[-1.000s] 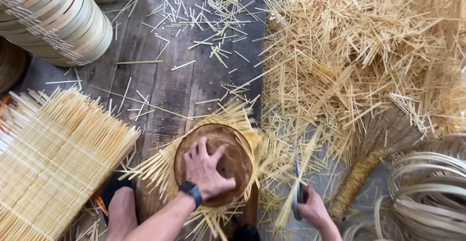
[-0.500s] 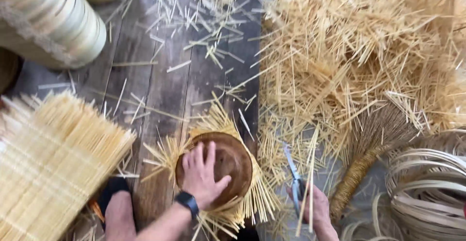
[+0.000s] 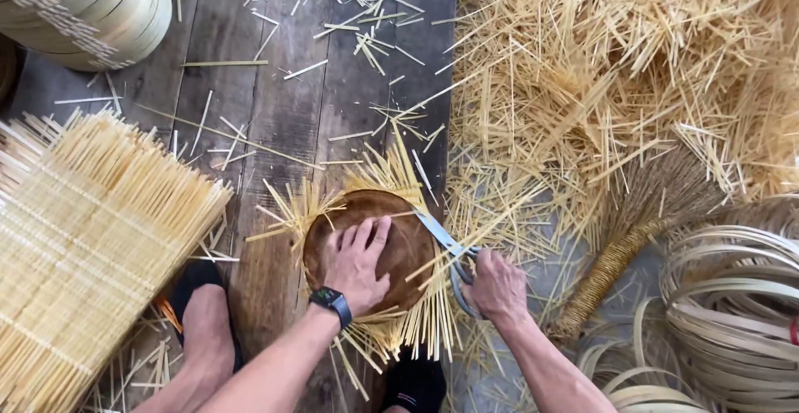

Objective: The person sits on the floor of a bamboo workshop and assembles a round woven bamboo sieve. They lay a woven bamboo mat over a wooden mold, trim excess bamboo strips with scissors, tuck and weave the strips around the rim, and fit a bamboo ring around the edge.

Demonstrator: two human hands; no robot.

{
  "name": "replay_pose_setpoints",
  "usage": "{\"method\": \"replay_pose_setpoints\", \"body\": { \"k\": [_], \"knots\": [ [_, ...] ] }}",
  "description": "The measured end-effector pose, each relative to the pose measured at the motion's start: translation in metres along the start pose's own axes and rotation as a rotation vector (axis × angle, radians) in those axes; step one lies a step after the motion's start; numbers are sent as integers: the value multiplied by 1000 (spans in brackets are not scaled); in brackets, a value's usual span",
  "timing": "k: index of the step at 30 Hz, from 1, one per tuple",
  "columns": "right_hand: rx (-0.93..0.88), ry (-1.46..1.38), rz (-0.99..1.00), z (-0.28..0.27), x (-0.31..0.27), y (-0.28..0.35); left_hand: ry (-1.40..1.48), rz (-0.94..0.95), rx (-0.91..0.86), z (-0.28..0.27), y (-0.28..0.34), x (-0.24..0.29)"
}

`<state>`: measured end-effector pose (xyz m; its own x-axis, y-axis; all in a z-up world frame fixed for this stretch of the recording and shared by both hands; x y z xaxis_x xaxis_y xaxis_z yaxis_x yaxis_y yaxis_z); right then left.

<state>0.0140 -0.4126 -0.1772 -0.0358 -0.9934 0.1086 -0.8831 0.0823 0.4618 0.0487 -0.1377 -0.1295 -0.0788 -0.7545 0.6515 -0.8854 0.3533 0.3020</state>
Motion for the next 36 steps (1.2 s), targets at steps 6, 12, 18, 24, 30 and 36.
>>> {"method": "replay_pose_setpoints", "body": {
  "k": [6,12,18,24,30,36],
  "knots": [
    [280,126,-118,-13,6,-5,-53,-203,-10,6,5,5],
    [206,172,-100,8,8,-22,-123,-98,-112,1,2,-5],
    [347,179,-144,-12,0,-16,-189,51,-164,-2,1,-7],
    [180,149,-110,18,2,-29,-333,88,-212,13,8,-5],
    [292,121,-132,-35,-14,-21,123,-306,175,13,9,17],
    [246,164,-95,7,16,-38,66,-94,113,8,-1,12]
  ]
}}
Point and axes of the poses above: each hand's wrist, its own y-axis away from the middle knuckle, its own z-axis out of the palm, x = y × z, the point moved 3 cm from there along -y, towards the middle knuckle, and after that the axes turned 13 degrees about y, right-handed, at the moved point
